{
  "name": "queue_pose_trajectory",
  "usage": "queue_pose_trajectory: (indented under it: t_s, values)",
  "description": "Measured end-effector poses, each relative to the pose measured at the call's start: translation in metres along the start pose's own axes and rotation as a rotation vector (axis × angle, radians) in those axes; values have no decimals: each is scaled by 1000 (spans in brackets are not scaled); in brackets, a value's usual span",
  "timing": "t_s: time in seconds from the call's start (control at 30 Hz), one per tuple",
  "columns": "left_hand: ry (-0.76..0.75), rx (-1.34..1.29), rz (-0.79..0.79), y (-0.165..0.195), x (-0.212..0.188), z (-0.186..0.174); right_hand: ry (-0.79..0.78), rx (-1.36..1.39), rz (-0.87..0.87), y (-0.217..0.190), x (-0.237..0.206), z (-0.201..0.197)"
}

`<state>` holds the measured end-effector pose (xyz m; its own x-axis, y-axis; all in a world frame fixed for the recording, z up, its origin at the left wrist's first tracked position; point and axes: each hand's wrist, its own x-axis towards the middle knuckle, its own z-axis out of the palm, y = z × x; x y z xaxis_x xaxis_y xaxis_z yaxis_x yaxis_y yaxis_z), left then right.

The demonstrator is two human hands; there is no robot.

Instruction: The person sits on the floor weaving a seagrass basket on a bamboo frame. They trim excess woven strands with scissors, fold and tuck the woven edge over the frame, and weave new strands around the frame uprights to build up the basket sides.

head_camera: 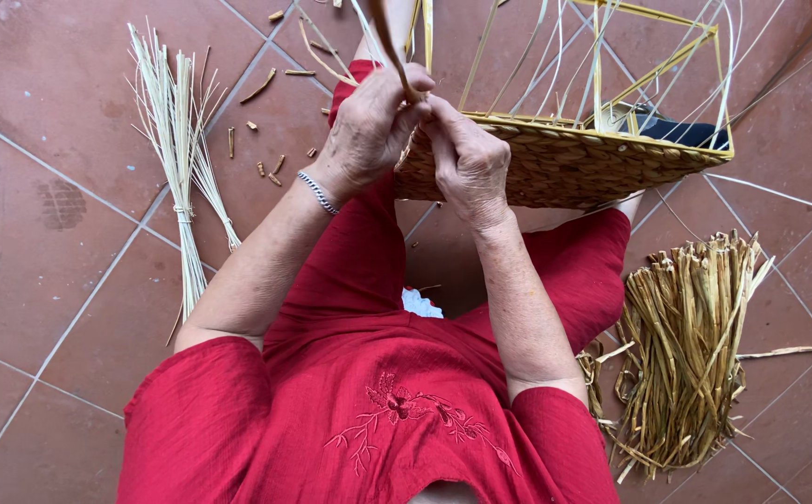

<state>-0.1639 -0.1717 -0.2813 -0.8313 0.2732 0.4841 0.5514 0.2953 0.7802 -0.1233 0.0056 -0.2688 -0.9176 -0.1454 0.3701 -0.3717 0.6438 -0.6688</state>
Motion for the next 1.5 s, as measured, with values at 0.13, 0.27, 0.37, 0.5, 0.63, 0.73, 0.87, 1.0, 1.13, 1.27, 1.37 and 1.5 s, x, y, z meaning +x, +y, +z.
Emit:
queue_pose_trajectory:
  t_s: [0.13, 0.27, 0.37, 0.5, 0.63, 0.73, 0.87, 1.0, 1.13, 1.27, 1.37, 1.5]
  values:
    - [89, -402, -377, -26, -9, 32, -100, 305, 265, 5, 0, -8]
    - [190, -780, -685, -48, -10, 58, -98, 445, 488, 7, 10, -19]
    - [258, -860, -816, -56, -14, 66, -93, 384, 352, 4, 24, -25]
    - [236, -885, -946, -61, -22, 72, -187, 181, 157, 0, 52, -29]
    - [148, -1009, -830, -63, -25, 71, -487, -68, 507, -4, 75, -31]
    - [-48, -1089, -900, -65, -19, 60, -594, -128, 656, 1, 93, -28]
    - [-129, -1239, -963, -56, -14, 44, -495, 42, 753, 17, 100, -16]
    - [-107, -1159, -790, -40, -20, 33, -270, 354, 740, 40, 85, -15]
    - [-13, -723, -524, -24, -25, 34, -90, 558, 709, 54, 62, -18]
    - [12, -213, -206, -19, -22, 29, 7, 608, 628, 61, 52, -16]
    - [-13, -68, -125, -19, -22, 28, 59, 632, 580, 65, 48, -18]
    - [-25, -119, -196, -24, -29, 36, 134, 650, 501, 60, 34, -31]
